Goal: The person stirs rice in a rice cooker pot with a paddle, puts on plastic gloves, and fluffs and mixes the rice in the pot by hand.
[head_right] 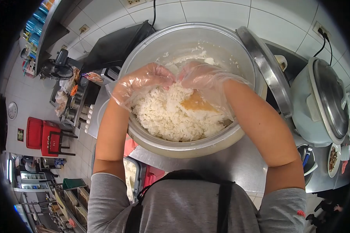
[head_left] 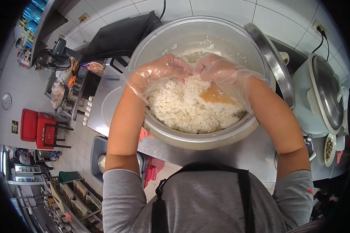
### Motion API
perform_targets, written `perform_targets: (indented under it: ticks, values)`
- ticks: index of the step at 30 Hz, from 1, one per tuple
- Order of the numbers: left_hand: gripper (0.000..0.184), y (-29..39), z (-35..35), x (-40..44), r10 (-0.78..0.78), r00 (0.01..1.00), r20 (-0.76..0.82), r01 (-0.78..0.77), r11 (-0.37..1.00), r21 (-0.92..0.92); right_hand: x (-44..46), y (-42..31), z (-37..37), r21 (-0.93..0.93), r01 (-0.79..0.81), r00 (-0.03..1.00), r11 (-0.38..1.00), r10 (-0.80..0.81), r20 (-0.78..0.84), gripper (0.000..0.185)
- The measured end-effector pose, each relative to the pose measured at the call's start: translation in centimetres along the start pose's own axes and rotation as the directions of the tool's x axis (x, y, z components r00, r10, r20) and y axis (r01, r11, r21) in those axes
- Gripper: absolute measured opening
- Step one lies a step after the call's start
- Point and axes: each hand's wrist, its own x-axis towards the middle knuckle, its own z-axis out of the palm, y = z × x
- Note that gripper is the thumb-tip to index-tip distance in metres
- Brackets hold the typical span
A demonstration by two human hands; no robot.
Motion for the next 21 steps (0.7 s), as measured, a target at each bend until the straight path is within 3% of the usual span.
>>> perform_targets:
  ticks: [5,8,11,17,21]
  values:
    - [0.022,-0.8,0.1,0.6,-0.029,0.995,-0.098,0.025,0.999,-0.04,-1.7,-2.3,0.7,0.03,-0.008,0.999,1.0,0.006,0.051,0.025]
    - [0.021,-0.9,0.2,0.8,-0.019,0.993,-0.114,0.016,0.999,-0.028,-1.5,-1.3,2.5,-0.264,0.082,0.973,0.961,-0.134,-0.186,0.026]
    - [0.02,-0.7,0.2,0.7,-0.006,0.997,-0.074,0.003,0.999,-0.048,-2.0,-2.5,3.6,-0.475,0.004,0.942,0.88,-0.163,-0.293,0.025]
    - [0.019,-1.4,-0.6,1.1,0.029,0.999,-0.042,-0.029,1.0,-0.006,-0.6,-1.8,3.2,-0.401,-0.11,0.971,0.909,0.012,-0.24,0.025]
    - [0.018,-2.0,-1.2,1.5,0.037,0.999,-0.018,-0.037,0.999,-0.008,0.5,-1.1,3.7,-0.389,-0.112,0.958,0.914,-0.005,-0.288,0.026]
